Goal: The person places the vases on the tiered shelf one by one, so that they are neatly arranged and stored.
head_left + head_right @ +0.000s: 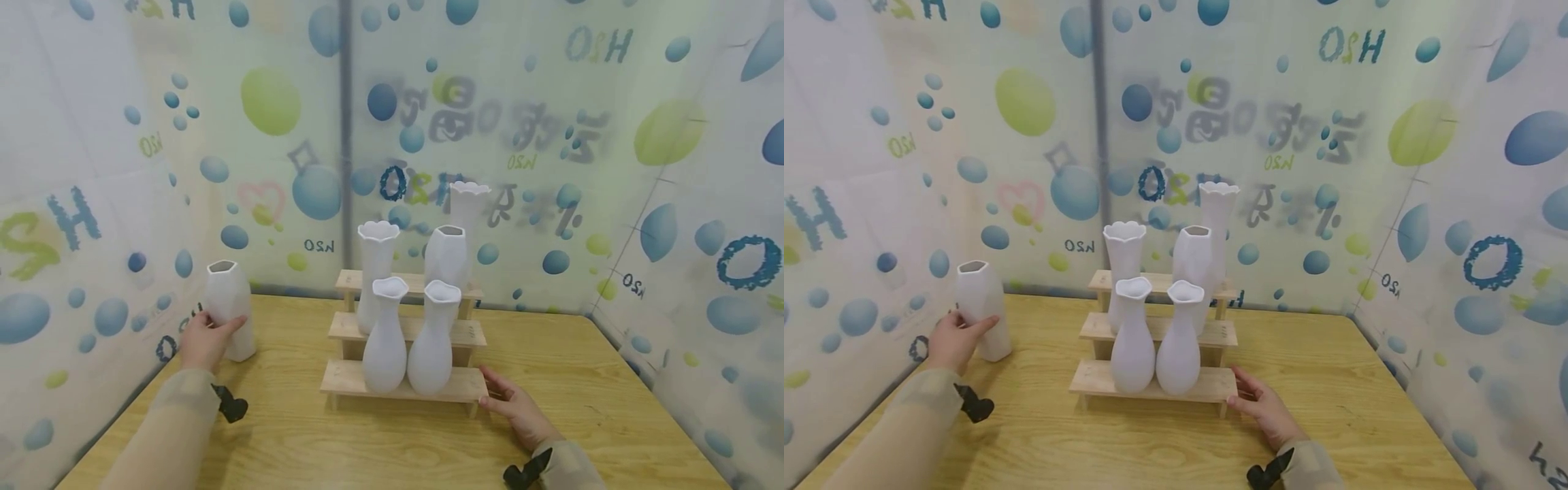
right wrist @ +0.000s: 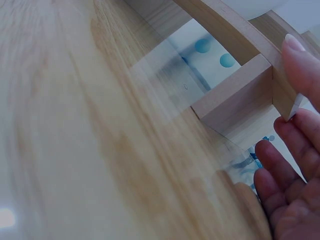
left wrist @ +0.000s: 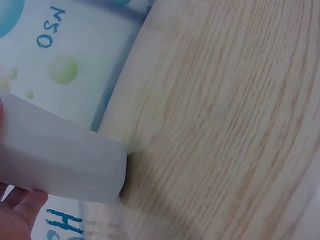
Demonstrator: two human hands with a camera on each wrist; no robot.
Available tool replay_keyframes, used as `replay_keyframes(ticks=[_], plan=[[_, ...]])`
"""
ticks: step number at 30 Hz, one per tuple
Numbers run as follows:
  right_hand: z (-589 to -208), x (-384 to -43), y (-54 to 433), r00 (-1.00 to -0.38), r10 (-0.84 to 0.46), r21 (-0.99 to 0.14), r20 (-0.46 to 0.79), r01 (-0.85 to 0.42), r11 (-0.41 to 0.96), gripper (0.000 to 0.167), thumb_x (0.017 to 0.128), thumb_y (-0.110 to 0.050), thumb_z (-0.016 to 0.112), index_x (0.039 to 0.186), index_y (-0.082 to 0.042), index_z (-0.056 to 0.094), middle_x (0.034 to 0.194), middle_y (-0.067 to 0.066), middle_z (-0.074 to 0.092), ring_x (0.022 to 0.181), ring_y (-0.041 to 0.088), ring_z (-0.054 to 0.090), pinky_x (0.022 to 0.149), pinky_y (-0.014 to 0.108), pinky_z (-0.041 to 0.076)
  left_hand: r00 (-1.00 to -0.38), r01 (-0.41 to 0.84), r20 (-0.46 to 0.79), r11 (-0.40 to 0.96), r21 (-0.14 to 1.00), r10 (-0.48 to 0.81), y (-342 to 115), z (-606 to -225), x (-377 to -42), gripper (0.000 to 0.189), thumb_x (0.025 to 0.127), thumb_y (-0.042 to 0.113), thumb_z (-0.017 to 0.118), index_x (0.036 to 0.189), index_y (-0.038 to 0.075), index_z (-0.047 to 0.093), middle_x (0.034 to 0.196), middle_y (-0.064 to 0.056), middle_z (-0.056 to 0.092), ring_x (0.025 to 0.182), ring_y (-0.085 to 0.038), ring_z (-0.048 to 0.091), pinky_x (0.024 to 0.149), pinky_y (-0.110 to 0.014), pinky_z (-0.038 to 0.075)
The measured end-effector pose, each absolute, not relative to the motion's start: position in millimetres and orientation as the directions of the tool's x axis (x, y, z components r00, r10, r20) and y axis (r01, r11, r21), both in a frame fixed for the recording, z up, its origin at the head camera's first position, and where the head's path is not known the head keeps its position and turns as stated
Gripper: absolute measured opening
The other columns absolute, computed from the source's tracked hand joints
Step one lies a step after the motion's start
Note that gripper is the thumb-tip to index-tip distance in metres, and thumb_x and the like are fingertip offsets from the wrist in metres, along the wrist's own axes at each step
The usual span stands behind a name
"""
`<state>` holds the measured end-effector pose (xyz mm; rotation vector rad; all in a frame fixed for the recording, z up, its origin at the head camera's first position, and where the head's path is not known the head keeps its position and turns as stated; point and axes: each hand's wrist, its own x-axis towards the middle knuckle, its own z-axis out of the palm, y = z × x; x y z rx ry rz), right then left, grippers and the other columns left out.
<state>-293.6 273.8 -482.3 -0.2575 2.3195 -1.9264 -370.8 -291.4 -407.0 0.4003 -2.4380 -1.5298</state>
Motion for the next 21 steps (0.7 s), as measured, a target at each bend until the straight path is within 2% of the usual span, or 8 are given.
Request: replay_keyframes(ticks=[11,21], plan=[[-481.4,-293.4,274.4,-0.980,-0.197,-0.982,0.013,-0.049,0.181,0.070,0.092,-0.017,0.065,0.149,0.000,0.029,0.141,0.027,0.042,0.125,0.033,0.045,0.098,0.032,0.037,-0.957,-0.057,0.061,0.390,0.919,-0.285,-275.4,-392.2,-372.7,0.097,0.082,0.059,0.067,0.149,0.002,0.027,0.152,-0.023,0.029,0.134,-0.044,0.033,0.102,-0.062,0.032],[-481.2,-293.5,273.1,-0.983,-0.186,-0.985,0.007,-0.039,0.171,0.070,0.091,-0.016,0.066,0.149,-0.001,0.029,0.140,0.027,0.043,0.123,0.029,0.046,0.098,0.033,0.036,-0.974,0.035,0.117,0.382,0.923,-0.195,-255.5,-371.0,-371.1,0.093,0.081,0.056,0.069,0.147,0.002,0.031,0.149,-0.022,0.034,0.133,-0.042,0.036,0.101,-0.063,0.033]])
